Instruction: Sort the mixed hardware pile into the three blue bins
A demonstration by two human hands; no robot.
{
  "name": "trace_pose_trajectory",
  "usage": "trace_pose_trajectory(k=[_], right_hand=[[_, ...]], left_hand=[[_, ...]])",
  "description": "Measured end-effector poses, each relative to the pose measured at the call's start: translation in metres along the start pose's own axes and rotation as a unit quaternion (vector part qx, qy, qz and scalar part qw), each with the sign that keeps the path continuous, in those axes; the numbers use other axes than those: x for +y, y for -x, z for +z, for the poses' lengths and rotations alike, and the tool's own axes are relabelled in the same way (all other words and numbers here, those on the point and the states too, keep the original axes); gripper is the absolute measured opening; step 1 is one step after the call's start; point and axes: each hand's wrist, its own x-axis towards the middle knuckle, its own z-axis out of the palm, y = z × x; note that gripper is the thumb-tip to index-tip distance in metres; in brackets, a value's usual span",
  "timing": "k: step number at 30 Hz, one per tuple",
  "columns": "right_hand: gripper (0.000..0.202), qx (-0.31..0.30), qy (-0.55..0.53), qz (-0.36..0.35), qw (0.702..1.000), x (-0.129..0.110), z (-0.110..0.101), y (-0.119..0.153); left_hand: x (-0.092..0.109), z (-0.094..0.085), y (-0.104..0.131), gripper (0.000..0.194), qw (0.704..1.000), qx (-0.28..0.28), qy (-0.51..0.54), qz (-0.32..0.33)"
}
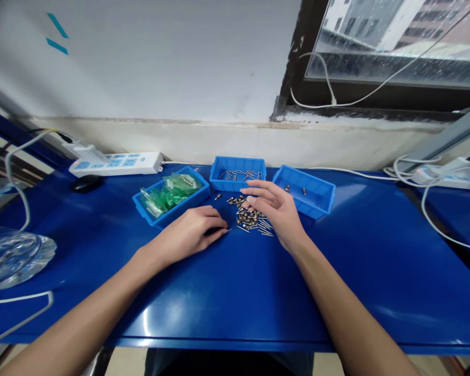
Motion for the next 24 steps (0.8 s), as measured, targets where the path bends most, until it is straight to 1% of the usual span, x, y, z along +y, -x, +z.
trace_pose_trajectory(k=[3,6,9,10,13,14,18,20,24], right_hand=[[0.033,-0.002,-0.004,0.009,1.000,-0.002,0.000,0.000],[0.033,0.004,0.003,0.013,1.000,-0.006,0.001,0.001],[0.031,0.003,0.005,0.012,1.000,-0.008,0.003,0.002],[0.030,0.001,0.003,0.012,1.000,-0.009,0.003,0.002],[0.029,0.001,-0.005,0.011,1.000,-0.008,0.003,0.002],[0.029,0.003,-0.006,0.010,1.000,-0.007,0.002,0.002],[0.030,0.000,0.000,-0.003,1.000,-0.002,-0.001,0.000],[0.029,-0.008,0.021,-0.016,1.000,0.000,-0.002,0.000],[0.024,-0.052,0.121,-0.031,0.991,0.000,0.000,0.002]], left_hand=[[0.004,0.001,0.000,0.020,1.000,-0.002,-0.012,0.003],[0.008,0.001,0.002,0.023,1.000,0.003,0.010,0.012],[0.012,0.001,0.002,0.028,0.999,-0.015,0.031,0.015],[0.013,0.001,0.002,0.026,0.999,-0.021,0.032,0.015],[0.013,0.004,0.001,0.014,0.999,-0.027,0.028,0.018],[0.012,0.005,0.000,0.014,0.999,-0.024,0.027,0.018],[0.009,0.009,-0.001,0.018,0.999,-0.011,0.032,0.017],[0.007,0.009,-0.001,0.018,0.999,0.004,0.051,0.017],[0.004,0.006,-0.001,0.014,0.991,0.072,0.112,0.002]])
